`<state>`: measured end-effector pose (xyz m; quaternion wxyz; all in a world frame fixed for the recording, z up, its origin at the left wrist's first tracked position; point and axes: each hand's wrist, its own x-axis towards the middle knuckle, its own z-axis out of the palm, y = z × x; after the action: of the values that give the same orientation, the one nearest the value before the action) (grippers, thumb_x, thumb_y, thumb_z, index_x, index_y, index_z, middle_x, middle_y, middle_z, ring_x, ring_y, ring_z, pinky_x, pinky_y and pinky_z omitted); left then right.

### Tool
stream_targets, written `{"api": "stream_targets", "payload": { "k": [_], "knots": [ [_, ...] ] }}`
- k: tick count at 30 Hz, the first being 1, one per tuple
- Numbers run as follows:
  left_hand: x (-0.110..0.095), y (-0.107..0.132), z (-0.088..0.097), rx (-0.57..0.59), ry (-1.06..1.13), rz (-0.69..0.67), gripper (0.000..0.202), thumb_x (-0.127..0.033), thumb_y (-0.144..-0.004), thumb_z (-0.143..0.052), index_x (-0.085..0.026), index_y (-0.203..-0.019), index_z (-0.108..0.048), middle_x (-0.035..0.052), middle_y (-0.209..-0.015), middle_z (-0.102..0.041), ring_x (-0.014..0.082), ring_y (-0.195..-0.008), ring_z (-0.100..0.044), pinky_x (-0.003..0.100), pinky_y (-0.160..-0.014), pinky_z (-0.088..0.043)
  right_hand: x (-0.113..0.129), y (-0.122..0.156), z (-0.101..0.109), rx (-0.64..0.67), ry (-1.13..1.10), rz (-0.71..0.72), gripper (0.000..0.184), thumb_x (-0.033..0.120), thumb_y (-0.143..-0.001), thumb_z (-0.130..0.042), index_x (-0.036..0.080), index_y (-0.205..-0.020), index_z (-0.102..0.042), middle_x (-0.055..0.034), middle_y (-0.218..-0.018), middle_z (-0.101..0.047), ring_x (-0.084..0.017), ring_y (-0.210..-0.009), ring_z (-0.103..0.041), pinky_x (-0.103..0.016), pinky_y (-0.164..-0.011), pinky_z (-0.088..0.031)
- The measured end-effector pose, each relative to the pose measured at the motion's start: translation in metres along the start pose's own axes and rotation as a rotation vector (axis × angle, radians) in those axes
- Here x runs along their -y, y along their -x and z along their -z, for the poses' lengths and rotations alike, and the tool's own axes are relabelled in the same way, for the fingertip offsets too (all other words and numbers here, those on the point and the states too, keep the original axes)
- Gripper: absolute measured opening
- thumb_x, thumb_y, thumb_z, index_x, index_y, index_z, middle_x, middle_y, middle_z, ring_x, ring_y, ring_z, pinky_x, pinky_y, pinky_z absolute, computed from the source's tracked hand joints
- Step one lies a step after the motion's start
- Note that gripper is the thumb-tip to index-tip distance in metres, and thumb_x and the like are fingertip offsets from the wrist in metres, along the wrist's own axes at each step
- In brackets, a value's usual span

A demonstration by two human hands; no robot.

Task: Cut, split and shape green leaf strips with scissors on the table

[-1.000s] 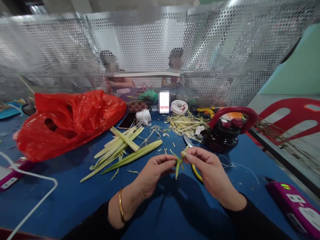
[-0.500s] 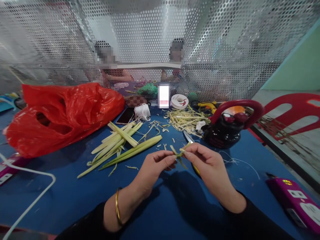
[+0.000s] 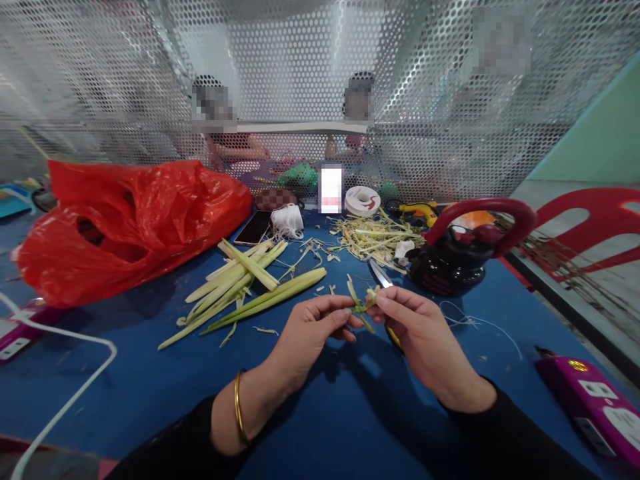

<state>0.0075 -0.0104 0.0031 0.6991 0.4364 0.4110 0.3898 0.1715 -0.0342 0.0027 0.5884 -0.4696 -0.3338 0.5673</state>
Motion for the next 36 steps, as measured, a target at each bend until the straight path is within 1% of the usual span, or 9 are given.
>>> {"api": "stream_targets", "payload": {
  "k": [3, 7, 12, 18, 22, 25, 29, 34, 36],
  "knots": [
    [-0.0012, 0.0006, -0.0016, -0.04, -0.01, -0.006, 0.024, -0.026, -0.07, -0.075, -0.015, -0.09, -0.073, 0.0028, -0.07, -0.071, 0.0105, -0.061, -0.061, 0.023, -0.066, -0.047, -0.0004, 0.0009, -0.0021, 0.017, -0.068, -0.049, 0.018, 0.032, -0.065, -0.082, 0.018, -0.067, -0.071, 0.0012, -0.066, -0.066, -0.01, -0.063, -0.057, -0.021, -0.063, -0.044],
    [-0.0009, 0.0014, -0.0025, -0.069, -0.069, -0.034, 0.02, -0.029, -0.069, -0.077, -0.014, -0.082, -0.074, 0.0013, -0.068, -0.068, 0.0094, -0.063, -0.057, 0.021, -0.065, -0.045, -0.0039, 0.0026, -0.0037, 0.053, -0.084, -0.051, 0.017, 0.031, -0.066, -0.082, 0.018, -0.068, -0.071, 0.001, -0.068, -0.067, -0.01, -0.064, -0.057, -0.021, -0.065, -0.045],
    [0.0033, -0.0016, 0.0002, -0.029, 0.002, 0.009, 0.017, -0.029, -0.07, -0.077, -0.014, -0.077, -0.072, -0.0001, -0.065, -0.065, 0.0079, -0.059, -0.054, 0.019, -0.061, -0.042, -0.0064, 0.0039, -0.0039, 0.058, -0.113, -0.073, 0.017, 0.031, -0.066, -0.082, 0.018, -0.068, -0.071, 0.0006, -0.068, -0.069, -0.012, -0.066, -0.061, -0.023, -0.069, -0.047],
    [0.0078, -0.0049, 0.0032, 0.041, 0.079, 0.019, 0.018, -0.028, -0.069, -0.078, -0.014, -0.068, -0.066, -0.0017, -0.063, -0.061, 0.0074, -0.058, -0.051, 0.019, -0.061, -0.04, -0.0064, 0.0037, -0.0057, 0.099, -0.252, -0.089, 0.015, 0.028, -0.064, -0.082, 0.018, -0.068, -0.071, 0.0012, -0.07, -0.069, -0.011, -0.066, -0.064, -0.023, -0.071, -0.048],
    [0.0084, -0.0039, 0.0027, -0.011, 0.036, -0.018, 0.017, -0.029, -0.071, -0.077, -0.015, -0.072, -0.067, -0.0001, -0.071, -0.064, 0.0097, -0.067, -0.055, 0.021, -0.068, -0.043, -0.0075, 0.0029, -0.007, 0.102, -0.258, -0.082, 0.012, 0.027, -0.067, -0.08, 0.019, -0.069, -0.071, 0.001, -0.071, -0.069, -0.012, -0.067, -0.063, -0.025, -0.074, -0.049],
    [0.0081, -0.0035, 0.0018, -0.004, 0.023, -0.03, 0.017, -0.031, -0.074, -0.074, -0.015, -0.079, -0.069, 0.0026, -0.081, -0.069, 0.0135, -0.079, -0.061, 0.025, -0.078, -0.045, -0.0071, 0.0033, -0.0074, 0.08, -0.191, -0.052, 0.013, 0.029, -0.067, -0.079, 0.02, -0.068, -0.07, 0.0008, -0.072, -0.068, -0.014, -0.071, -0.062, -0.026, -0.074, -0.049],
    [0.0071, -0.0039, 0.0012, -0.008, -0.01, -0.07, 0.016, -0.03, -0.075, -0.074, -0.015, -0.08, -0.069, 0.0039, -0.083, -0.07, 0.0159, -0.084, -0.063, 0.028, -0.084, -0.045, -0.0055, 0.0035, -0.0055, 0.046, 0.024, 0.063, 0.012, 0.031, -0.071, -0.075, 0.02, -0.07, -0.07, -0.0019, -0.076, -0.068, -0.018, -0.076, -0.062, -0.033, -0.078, -0.049],
    [0.0065, -0.003, 0.0005, -0.035, -0.003, -0.037, 0.019, -0.032, -0.074, -0.075, -0.015, -0.079, -0.067, 0.0023, -0.076, -0.069, 0.0146, -0.073, -0.064, 0.028, -0.077, -0.048, -0.0028, 0.0035, -0.0005, -0.13, 0.474, 0.507, 0.007, 0.024, -0.077, -0.068, 0.023, -0.07, -0.069, -0.0058, -0.096, -0.064, -0.024, -0.098, -0.059, -0.04, -0.089, -0.043],
    [0.0076, -0.0022, 0.0, -0.018, 0.024, -0.006, 0.022, -0.034, -0.072, -0.076, -0.015, -0.081, -0.068, 0.0021, -0.075, -0.068, 0.0137, -0.069, -0.064, 0.027, -0.073, -0.048, -0.0037, 0.0045, 0.0006, -0.113, 0.607, 0.619, 0.008, 0.021, -0.08, -0.066, 0.024, -0.073, -0.069, -0.0059, -0.096, -0.063, -0.024, -0.099, -0.059, -0.04, -0.089, -0.043]
  ]
}}
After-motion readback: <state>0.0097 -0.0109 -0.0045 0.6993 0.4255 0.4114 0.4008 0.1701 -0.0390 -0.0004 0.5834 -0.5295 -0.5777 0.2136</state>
